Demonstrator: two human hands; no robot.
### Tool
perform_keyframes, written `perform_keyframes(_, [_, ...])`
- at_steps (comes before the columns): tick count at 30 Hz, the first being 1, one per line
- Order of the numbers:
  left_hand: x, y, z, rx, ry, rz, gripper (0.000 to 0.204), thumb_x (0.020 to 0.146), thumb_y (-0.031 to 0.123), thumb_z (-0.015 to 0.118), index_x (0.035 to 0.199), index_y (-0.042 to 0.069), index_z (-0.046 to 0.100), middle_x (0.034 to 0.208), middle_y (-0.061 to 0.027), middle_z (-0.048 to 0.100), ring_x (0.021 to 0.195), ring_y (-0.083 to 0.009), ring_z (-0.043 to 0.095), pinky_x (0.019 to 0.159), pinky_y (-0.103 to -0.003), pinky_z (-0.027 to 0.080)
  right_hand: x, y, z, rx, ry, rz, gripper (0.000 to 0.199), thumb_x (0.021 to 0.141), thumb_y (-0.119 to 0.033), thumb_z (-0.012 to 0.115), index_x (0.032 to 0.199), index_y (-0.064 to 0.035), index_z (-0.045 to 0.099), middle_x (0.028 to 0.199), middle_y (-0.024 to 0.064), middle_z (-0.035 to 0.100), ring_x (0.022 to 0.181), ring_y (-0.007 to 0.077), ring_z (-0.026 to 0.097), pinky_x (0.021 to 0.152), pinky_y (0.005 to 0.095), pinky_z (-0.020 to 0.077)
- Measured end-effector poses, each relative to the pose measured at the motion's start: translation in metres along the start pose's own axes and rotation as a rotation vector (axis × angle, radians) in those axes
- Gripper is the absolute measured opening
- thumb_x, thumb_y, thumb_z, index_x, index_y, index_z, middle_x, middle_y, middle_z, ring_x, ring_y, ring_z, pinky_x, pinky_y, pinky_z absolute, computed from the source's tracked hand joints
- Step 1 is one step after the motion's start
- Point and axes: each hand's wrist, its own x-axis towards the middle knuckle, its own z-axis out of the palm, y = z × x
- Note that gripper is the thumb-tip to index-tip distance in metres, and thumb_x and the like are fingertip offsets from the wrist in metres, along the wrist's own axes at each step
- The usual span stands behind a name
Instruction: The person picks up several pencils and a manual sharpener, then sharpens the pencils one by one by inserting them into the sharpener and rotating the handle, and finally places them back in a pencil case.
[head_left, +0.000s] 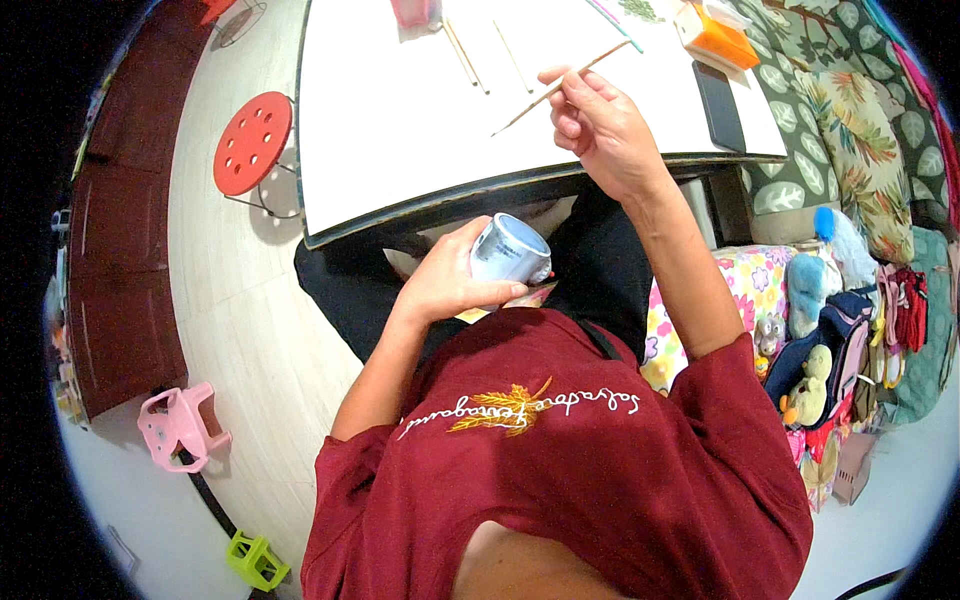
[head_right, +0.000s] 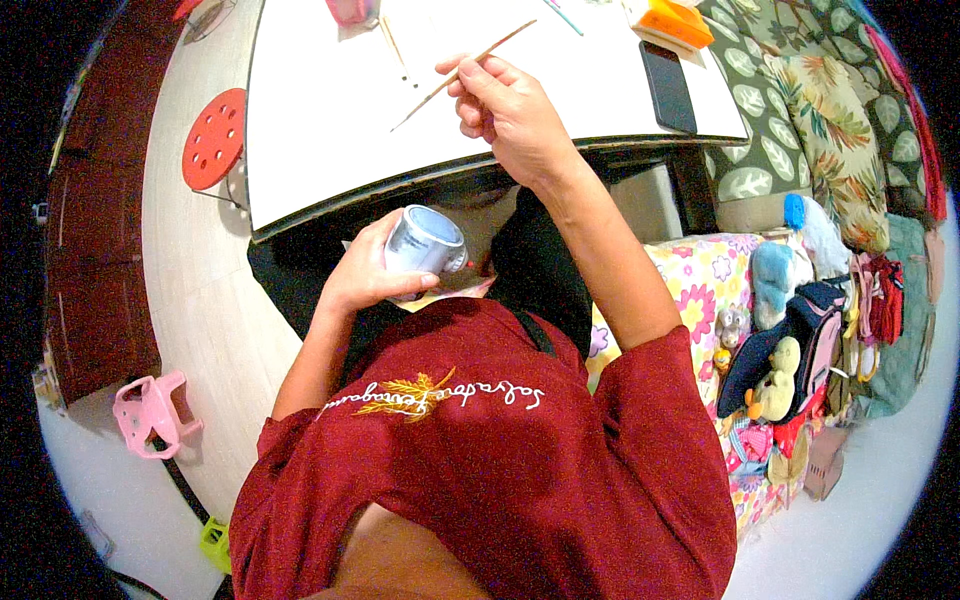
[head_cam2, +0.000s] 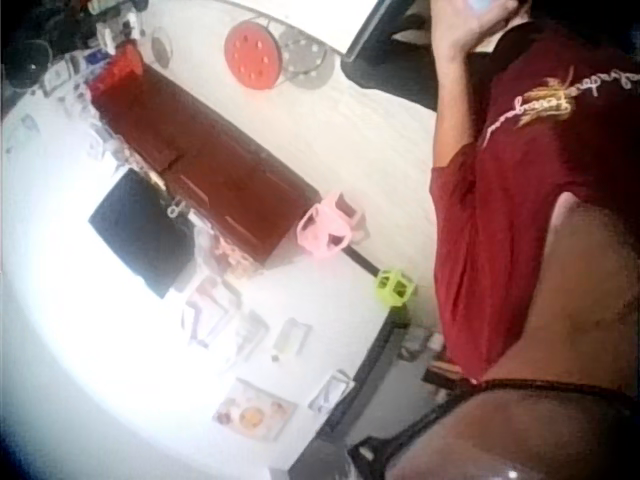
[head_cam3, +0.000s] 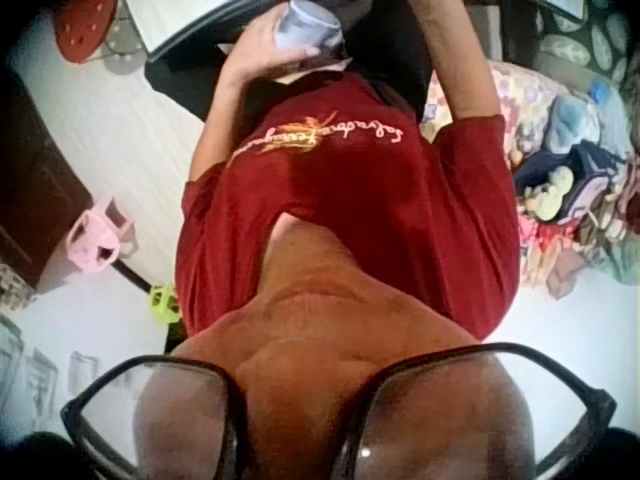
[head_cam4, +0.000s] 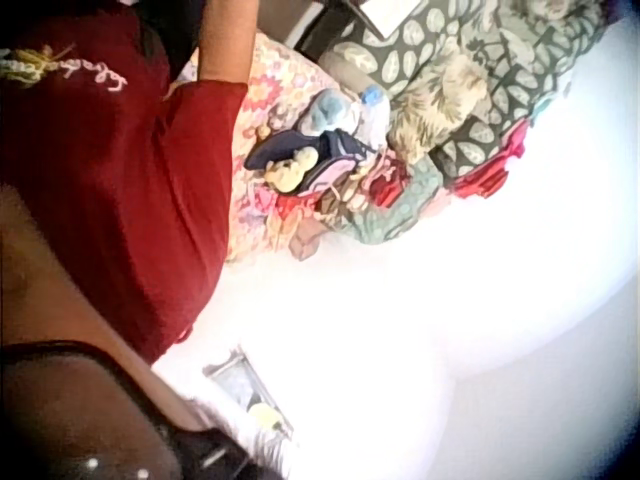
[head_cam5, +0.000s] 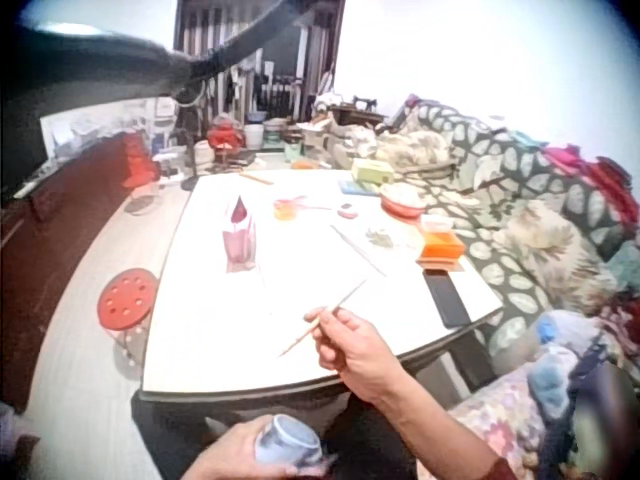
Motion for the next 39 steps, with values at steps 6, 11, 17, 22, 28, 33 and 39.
perform_keyframes(6, [-0.011, 0.003, -0.003, -0.033, 0.045, 0.002, 0.06, 0.059, 0.034, 0.079, 0.103, 0.001, 0.056, 0.092, -0.0087, 0.06, 0.084, -0.0159, 0.056, 0.078, -0.029, 0.045, 0.002, 0.003, 0.009, 0.011, -0.02, -0.029, 0.027, 0.095, -0.024, 0.048, 0.111, -0.0029, 0.055, 0.08, -0.0033, 0.05, 0.063, 0.0027, 0.043, 0.053, 0.0171, 0.0345])
perform_keyframes(11, [-0.013, 0.004, -0.009, -0.049, 0.114, 0.02, 0.062, 0.059, 0.035, 0.079, 0.105, 0.001, 0.056, 0.095, -0.0094, 0.061, 0.087, -0.0167, 0.057, 0.08, -0.029, 0.045, 0.006, 0.001, 0.017, -0.067, 0.022, -0.007, 0.03, 0.095, -0.028, 0.048, 0.108, -0.0024, 0.057, 0.08, -0.0021, 0.05, 0.061, 0.0033, 0.042, 0.054, 0.0179, 0.0353])
perform_keyframes(17, [-0.009, 0.005, -0.036, -0.214, 0.409, 0.068, 0.063, 0.06, 0.029, 0.078, 0.11, 0.0, 0.054, 0.101, -0.0111, 0.06, 0.093, -0.0158, 0.057, 0.082, -0.03, 0.046, 0.032, 0.002, 0.019, -0.14, 0.095, 0.021, 0.026, 0.095, -0.028, 0.049, 0.098, -0.0035, 0.056, 0.085, 0.0044, 0.062, 0.06, 0.0031, 0.05, 0.053, 0.0174, 0.0422])
perform_keyframes(22, [0.017, -0.002, -0.08, -0.085, 0.72, 0.279, 0.062, 0.064, 0.035, 0.075, 0.109, -0.001, 0.053, 0.1, -0.0131, 0.06, 0.091, -0.0216, 0.058, 0.081, -0.032, 0.045, 0.094, -0.008, 0.014, -0.33, 0.153, -0.053, 0.025, 0.092, -0.023, 0.052, 0.093, 0.0008, 0.057, 0.081, 0.0061, 0.063, 0.057, 0.0072, 0.054, 0.053, 0.0213, 0.0467])
perform_keyframes(28, [0.023, -0.017, -0.095, -0.101, 0.871, 0.251, 0.058, 0.063, 0.027, 0.076, 0.109, 0.0, 0.052, 0.098, -0.0121, 0.062, 0.091, -0.0212, 0.059, 0.083, -0.033, 0.045, 0.203, -0.024, 0.04, -0.734, 0.108, -0.668, 0.02, 0.091, -0.017, 0.056, 0.097, 0.002, 0.059, 0.084, 0.0077, 0.065, 0.075, 0.0131, 0.064, 0.065, 0.0244, 0.0514])
perform_keyframes(33, [0.023, -0.016, -0.097, -0.063, 0.793, 0.196, 0.057, 0.063, 0.026, 0.076, 0.108, 0.0, 0.052, 0.097, -0.0117, 0.063, 0.089, -0.0203, 0.06, 0.082, -0.031, 0.046, 0.285, -0.002, 0.034, -1.067, 0.153, -0.764, 0.019, 0.085, -0.018, 0.06, 0.091, 0.0006, 0.061, 0.077, 0.0145, 0.066, 0.07, 0.0243, 0.066, 0.063, 0.0319, 0.0511])
perform_keyframes(39, [0.023, -0.017, -0.097, -0.082, 0.789, 0.211, 0.058, 0.061, 0.02, 0.078, 0.108, -0.001, 0.051, 0.094, -0.0114, 0.063, 0.087, -0.0199, 0.061, 0.081, -0.031, 0.046, 0.337, -0.012, 0.028, -1.134, 0.225, -0.538, 0.028, 0.08, -0.027, 0.055, 0.079, -0.0003, 0.064, 0.073, 0.0185, 0.064, 0.07, 0.0349, 0.063, 0.069, 0.0406, 0.0493])
